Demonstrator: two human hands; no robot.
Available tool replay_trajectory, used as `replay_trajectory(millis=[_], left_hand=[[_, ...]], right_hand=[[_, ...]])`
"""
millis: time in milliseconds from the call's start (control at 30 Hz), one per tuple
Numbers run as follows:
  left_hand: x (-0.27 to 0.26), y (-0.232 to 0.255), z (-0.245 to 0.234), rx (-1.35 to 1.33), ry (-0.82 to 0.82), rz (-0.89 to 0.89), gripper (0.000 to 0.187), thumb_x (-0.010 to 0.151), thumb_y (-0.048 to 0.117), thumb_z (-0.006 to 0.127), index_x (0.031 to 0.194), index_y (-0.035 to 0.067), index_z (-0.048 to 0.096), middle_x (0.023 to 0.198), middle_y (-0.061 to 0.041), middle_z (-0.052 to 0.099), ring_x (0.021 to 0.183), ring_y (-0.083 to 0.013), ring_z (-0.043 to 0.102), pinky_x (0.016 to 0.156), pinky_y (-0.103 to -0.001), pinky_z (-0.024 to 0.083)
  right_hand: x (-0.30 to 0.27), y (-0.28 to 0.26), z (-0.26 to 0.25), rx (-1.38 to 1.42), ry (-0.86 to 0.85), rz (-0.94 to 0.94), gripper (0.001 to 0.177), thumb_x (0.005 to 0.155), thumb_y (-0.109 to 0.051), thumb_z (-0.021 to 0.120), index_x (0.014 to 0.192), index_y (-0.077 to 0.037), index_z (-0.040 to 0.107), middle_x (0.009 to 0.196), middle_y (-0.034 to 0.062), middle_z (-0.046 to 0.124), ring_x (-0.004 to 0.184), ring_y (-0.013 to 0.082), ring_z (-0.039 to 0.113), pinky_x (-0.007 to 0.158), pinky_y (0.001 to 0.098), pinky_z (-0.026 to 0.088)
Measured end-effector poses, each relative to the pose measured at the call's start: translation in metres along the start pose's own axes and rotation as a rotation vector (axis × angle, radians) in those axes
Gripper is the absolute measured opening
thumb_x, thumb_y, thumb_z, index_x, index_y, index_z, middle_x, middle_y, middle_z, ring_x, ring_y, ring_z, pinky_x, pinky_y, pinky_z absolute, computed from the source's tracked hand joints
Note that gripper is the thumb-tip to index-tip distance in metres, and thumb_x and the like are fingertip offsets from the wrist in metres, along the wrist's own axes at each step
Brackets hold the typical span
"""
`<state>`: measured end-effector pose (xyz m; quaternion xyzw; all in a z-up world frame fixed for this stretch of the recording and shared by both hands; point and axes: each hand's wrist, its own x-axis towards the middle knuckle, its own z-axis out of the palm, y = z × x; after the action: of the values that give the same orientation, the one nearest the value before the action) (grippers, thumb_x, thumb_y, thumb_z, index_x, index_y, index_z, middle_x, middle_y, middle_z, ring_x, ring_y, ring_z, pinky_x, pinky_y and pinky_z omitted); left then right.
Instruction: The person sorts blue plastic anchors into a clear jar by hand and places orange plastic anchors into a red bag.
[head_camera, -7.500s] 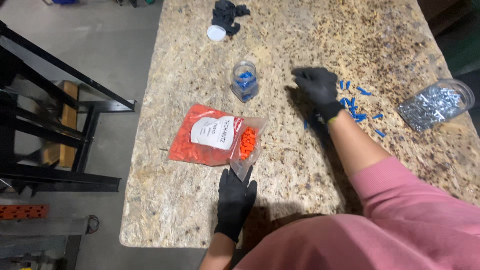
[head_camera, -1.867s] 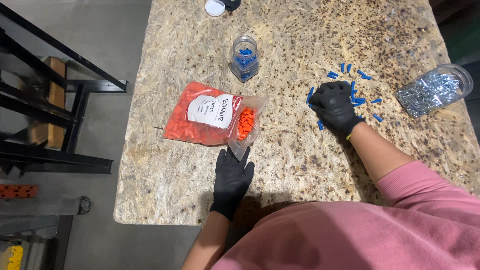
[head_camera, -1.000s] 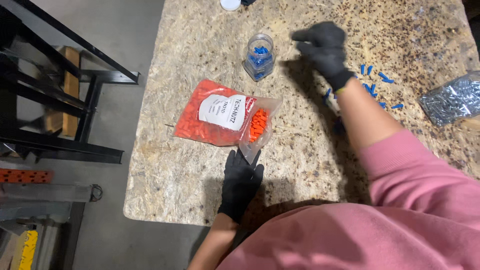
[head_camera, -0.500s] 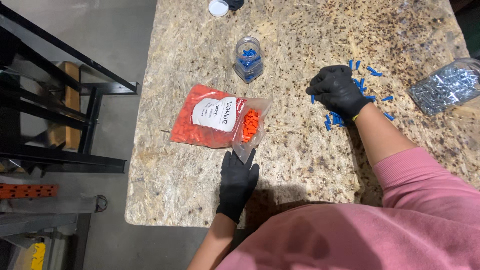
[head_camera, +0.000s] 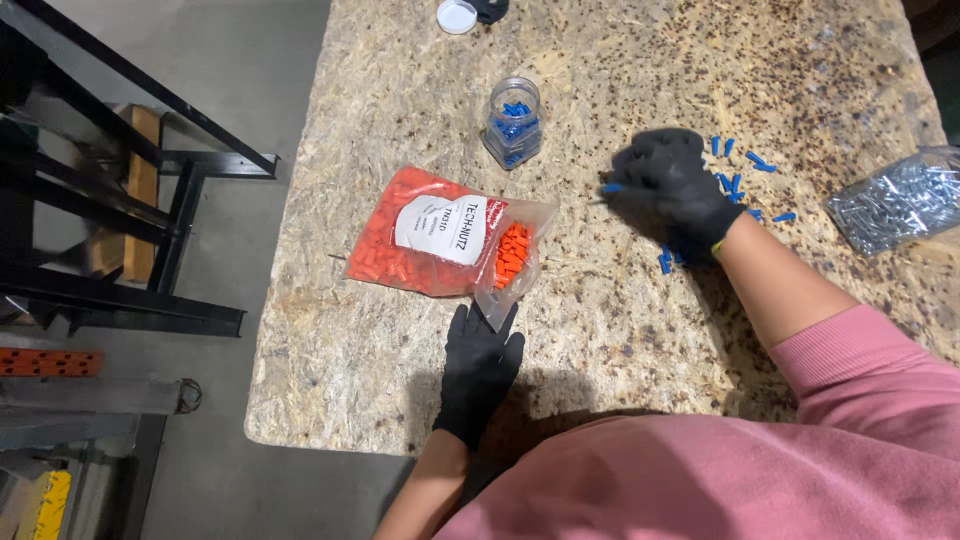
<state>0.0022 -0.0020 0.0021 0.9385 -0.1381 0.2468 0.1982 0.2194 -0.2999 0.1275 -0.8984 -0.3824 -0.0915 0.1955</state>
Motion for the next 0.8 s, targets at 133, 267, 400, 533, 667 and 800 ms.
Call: replay_trajectory(millis=[133, 267, 400, 533, 667, 800], left_hand=[[0.001, 0.004, -0.006, 0.076, -0.047, 0.026, 0.049, 0.095, 0.033, 0.064, 0.142, 0.019, 0.063, 0.124, -0.024, 0.071, 0.135, -0.037, 0.058, 0.121, -0.049, 0.035], [-0.004, 0.002, 0.0, 0.268, -0.111, 0.065, 0.055, 0.1, 0.035, 0.053, 0.151, 0.017, 0.056, 0.128, -0.035, 0.067, 0.133, -0.0416, 0.059, 0.122, -0.05, 0.036], [0.001, 0.002, -0.008, -0.02, -0.103, -0.008, 0.052, 0.093, 0.024, 0.061, 0.144, 0.015, 0.061, 0.138, -0.024, 0.066, 0.137, -0.0387, 0.055, 0.122, -0.053, 0.031], [0.0, 0.0, -0.005, -0.133, -0.187, -0.088, 0.049, 0.094, 0.025, 0.06, 0.142, 0.016, 0.062, 0.145, -0.018, 0.061, 0.141, -0.0367, 0.051, 0.123, -0.054, 0.026], [0.0, -0.002, -0.004, -0.188, -0.222, -0.115, 0.049, 0.095, 0.027, 0.06, 0.143, 0.017, 0.062, 0.149, -0.014, 0.058, 0.144, -0.0345, 0.047, 0.125, -0.054, 0.023], [-0.002, -0.003, -0.002, -0.173, -0.173, -0.075, 0.048, 0.094, 0.026, 0.064, 0.141, 0.016, 0.064, 0.145, -0.019, 0.061, 0.14, -0.0388, 0.051, 0.12, -0.056, 0.029]], right_hand=[[0.055, 0.007, 0.015, 0.052, 0.249, -0.086, 0.018, 0.103, -0.032, 0.073, 0.093, -0.017, 0.078, 0.091, 0.0012, 0.068, 0.091, 0.0286, 0.063, 0.088, 0.0432, 0.04], [0.115, 0.017, 0.044, -0.04, 0.336, -0.206, 0.021, 0.094, -0.032, 0.078, 0.107, -0.016, 0.082, 0.107, 0.0018, 0.077, 0.102, 0.0267, 0.068, 0.096, 0.0467, 0.036], [0.141, 0.041, 0.08, -0.14, 0.318, -0.061, 0.016, 0.096, -0.044, 0.075, 0.101, -0.03, 0.079, 0.103, -0.0097, 0.073, 0.109, 0.0254, 0.062, 0.092, 0.0472, 0.029], [0.131, 0.043, 0.054, -0.086, 0.385, -0.075, 0.017, 0.097, -0.033, 0.077, 0.109, -0.023, 0.082, 0.106, -0.003, 0.076, 0.105, 0.0245, 0.064, 0.09, 0.043, 0.039], [0.072, 0.081, 0.018, 0.127, 0.38, -0.021, 0.023, 0.104, -0.023, 0.072, 0.113, -0.005, 0.084, 0.097, 0.0112, 0.079, 0.09, 0.0253, 0.074, 0.085, 0.04, 0.053], [0.011, 0.113, 0.017, -0.196, -0.029, 0.304, 0.03, 0.099, -0.046, 0.076, 0.095, -0.018, 0.085, 0.087, 0.0006, 0.078, 0.082, 0.0189, 0.073, 0.064, 0.0404, 0.046]])
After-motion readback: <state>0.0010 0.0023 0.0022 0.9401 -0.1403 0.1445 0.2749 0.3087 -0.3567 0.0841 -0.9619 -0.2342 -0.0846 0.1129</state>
